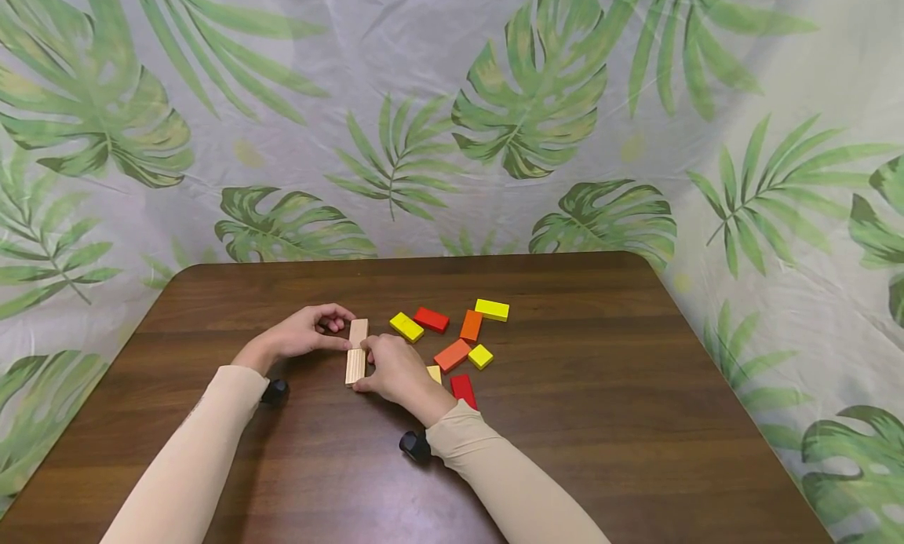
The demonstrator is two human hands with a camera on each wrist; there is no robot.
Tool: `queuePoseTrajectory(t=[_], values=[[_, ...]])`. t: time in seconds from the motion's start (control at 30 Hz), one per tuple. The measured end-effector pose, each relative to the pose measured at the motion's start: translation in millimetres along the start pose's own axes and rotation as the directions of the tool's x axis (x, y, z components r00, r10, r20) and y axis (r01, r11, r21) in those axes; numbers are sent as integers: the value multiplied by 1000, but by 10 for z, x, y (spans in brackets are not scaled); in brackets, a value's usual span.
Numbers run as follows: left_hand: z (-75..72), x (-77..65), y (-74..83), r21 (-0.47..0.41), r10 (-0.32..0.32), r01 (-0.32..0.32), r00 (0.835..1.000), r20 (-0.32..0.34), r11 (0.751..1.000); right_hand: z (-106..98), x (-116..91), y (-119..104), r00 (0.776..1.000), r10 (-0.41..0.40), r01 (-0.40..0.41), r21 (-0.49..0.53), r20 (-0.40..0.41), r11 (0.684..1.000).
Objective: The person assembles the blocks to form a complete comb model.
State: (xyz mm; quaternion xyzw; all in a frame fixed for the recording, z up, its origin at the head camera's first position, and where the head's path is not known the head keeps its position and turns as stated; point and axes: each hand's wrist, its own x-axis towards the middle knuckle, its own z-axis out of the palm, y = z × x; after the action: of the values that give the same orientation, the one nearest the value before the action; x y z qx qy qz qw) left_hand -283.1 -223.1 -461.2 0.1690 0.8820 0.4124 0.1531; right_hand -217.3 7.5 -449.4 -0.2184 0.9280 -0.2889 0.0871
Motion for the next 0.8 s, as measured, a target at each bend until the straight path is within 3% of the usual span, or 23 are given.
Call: queuePoseTrajectory(t=[0.8], values=[[3,5,-13,30,-7,7,1000,-13,1000,50,-19,-28,999,-24,23,-25,-44,999]])
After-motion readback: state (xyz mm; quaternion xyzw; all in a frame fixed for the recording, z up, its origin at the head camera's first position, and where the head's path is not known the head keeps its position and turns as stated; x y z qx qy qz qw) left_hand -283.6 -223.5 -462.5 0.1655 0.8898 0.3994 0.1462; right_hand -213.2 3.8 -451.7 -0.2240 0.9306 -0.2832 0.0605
